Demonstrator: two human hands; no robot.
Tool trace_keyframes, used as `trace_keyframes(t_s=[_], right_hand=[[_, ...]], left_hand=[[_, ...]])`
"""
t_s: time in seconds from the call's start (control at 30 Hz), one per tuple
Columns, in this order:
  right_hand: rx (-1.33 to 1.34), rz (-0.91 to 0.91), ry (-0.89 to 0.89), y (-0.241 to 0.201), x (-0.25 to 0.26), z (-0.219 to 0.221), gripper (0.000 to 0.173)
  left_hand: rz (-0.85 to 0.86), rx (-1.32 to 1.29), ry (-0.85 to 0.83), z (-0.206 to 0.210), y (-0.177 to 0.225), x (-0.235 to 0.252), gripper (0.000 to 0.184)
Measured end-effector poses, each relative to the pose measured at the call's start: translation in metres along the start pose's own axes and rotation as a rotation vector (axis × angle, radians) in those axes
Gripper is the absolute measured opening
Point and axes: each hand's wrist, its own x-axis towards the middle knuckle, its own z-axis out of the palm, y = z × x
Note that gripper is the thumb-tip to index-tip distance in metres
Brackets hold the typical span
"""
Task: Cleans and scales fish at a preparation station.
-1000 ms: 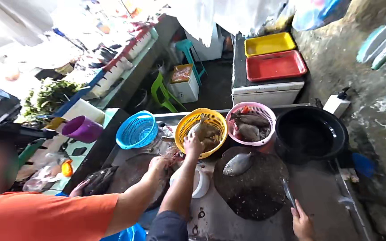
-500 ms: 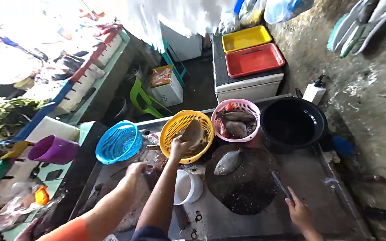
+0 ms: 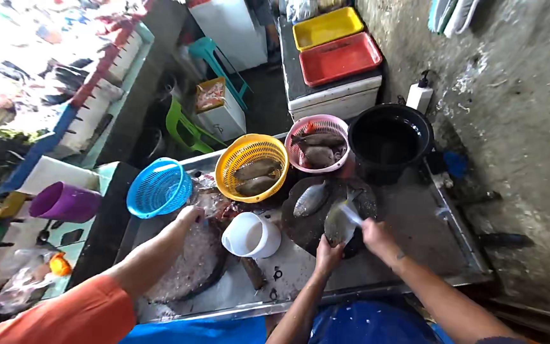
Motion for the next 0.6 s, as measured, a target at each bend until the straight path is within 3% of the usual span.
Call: trace_keyframes(t_s=[0.07,0.13,0.2,0.33,0.43,0.5,0.6], right_hand=[[0.018,-0.143,-0.178,-0.022,0.002,-0.006,0.043],[0.027,-0.137,-0.094,-0.018,0.022,-0.021,0.042],[-0.037,-0.120,0.059,-0.009,0.034,-0.005,0.043],[-0.113,-0.174,-0.147,-0.015,0.034,-0.041,0.041],[-0.265,-0.135,-0.088,-0.031,0.033,-0.043,0.036],[-0.320,-0.147,-0.141,-0.049,0.033,-0.045,0.039],[-0.328,-0.090,-0.147,-0.043,0.055,-0.060,0.038]], left_hand=[[0.017,0.010,0.002,-0.007,0.004,0.003,0.055],[0.039,0.009,0.022,-0.009,0.008,0.002,0.053],[0.053,0.007,0.058,-0.007,0.014,-0.001,0.052],[0.056,0.014,0.119,-0.015,0.018,-0.004,0.056],[0.056,-0.019,0.119,-0.011,0.024,-0.002,0.056],[0.049,-0.031,0.127,-0.008,0.025,0.000,0.056],[0.050,-0.038,0.131,-0.007,0.023,-0.004,0.058]])
